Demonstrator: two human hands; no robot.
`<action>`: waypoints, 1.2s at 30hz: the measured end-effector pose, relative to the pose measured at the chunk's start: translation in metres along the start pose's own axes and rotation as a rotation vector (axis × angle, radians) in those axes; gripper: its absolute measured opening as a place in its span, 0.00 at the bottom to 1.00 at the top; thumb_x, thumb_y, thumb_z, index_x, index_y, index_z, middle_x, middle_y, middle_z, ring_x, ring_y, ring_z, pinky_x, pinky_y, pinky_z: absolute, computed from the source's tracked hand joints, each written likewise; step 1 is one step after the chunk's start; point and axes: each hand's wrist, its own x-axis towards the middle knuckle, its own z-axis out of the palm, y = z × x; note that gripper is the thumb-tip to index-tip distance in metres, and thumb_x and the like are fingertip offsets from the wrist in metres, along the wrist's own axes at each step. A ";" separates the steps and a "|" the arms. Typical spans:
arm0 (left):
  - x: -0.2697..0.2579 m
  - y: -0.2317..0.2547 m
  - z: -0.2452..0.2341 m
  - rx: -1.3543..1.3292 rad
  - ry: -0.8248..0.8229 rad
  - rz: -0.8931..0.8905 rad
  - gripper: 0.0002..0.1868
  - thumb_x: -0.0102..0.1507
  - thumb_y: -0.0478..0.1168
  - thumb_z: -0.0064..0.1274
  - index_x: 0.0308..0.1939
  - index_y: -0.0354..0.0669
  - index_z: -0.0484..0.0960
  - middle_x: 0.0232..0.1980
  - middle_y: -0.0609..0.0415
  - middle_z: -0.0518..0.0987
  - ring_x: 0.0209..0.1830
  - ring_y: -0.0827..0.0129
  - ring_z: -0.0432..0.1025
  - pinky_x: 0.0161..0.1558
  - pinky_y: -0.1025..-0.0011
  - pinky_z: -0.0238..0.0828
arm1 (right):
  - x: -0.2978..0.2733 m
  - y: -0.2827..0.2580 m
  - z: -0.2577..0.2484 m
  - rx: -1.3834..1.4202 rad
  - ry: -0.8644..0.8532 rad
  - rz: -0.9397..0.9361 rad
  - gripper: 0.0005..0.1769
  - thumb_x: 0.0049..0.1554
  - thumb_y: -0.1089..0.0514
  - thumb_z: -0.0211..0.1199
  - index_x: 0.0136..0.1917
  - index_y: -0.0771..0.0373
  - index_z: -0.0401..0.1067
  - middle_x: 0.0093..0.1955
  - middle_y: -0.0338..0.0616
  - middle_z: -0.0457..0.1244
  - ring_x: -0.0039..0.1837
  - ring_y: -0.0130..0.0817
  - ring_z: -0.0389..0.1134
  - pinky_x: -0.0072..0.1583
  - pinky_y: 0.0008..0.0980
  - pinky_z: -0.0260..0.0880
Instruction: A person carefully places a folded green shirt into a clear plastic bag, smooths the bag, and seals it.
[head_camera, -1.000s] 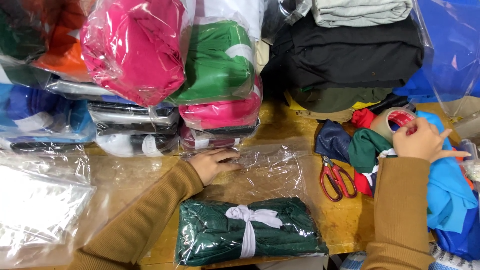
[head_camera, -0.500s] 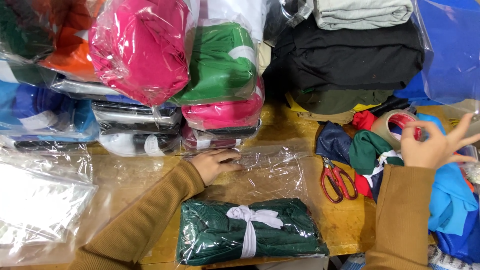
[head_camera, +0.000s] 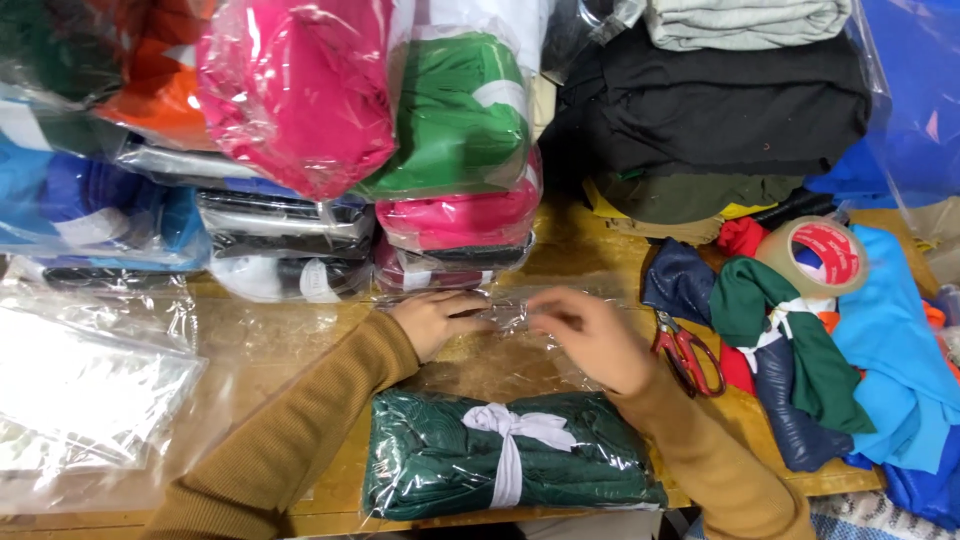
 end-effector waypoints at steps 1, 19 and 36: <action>0.001 -0.001 0.001 0.002 0.002 -0.004 0.19 0.69 0.37 0.42 0.61 0.58 0.78 0.67 0.56 0.74 0.63 0.54 0.72 0.59 0.58 0.74 | 0.007 0.008 0.010 -0.001 -0.004 -0.002 0.12 0.59 0.61 0.63 0.57 0.56 0.79 0.44 0.51 0.74 0.47 0.42 0.77 0.54 0.42 0.75; 0.000 -0.003 0.000 0.032 0.051 0.040 0.16 0.67 0.40 0.45 0.58 0.58 0.79 0.63 0.56 0.75 0.59 0.54 0.74 0.56 0.60 0.76 | 0.045 0.042 0.043 -0.235 -0.198 0.293 0.22 0.60 0.57 0.63 0.62 0.50 0.55 0.38 0.37 0.73 0.42 0.29 0.74 0.52 0.31 0.72; -0.001 0.000 0.024 0.206 0.055 -0.060 0.15 0.67 0.47 0.49 0.59 0.60 0.76 0.63 0.61 0.73 0.61 0.65 0.71 0.50 0.66 0.76 | 0.080 0.057 0.048 -0.695 -0.361 0.228 0.23 0.51 0.41 0.70 0.52 0.54 0.68 0.42 0.42 0.72 0.56 0.44 0.73 0.61 0.42 0.70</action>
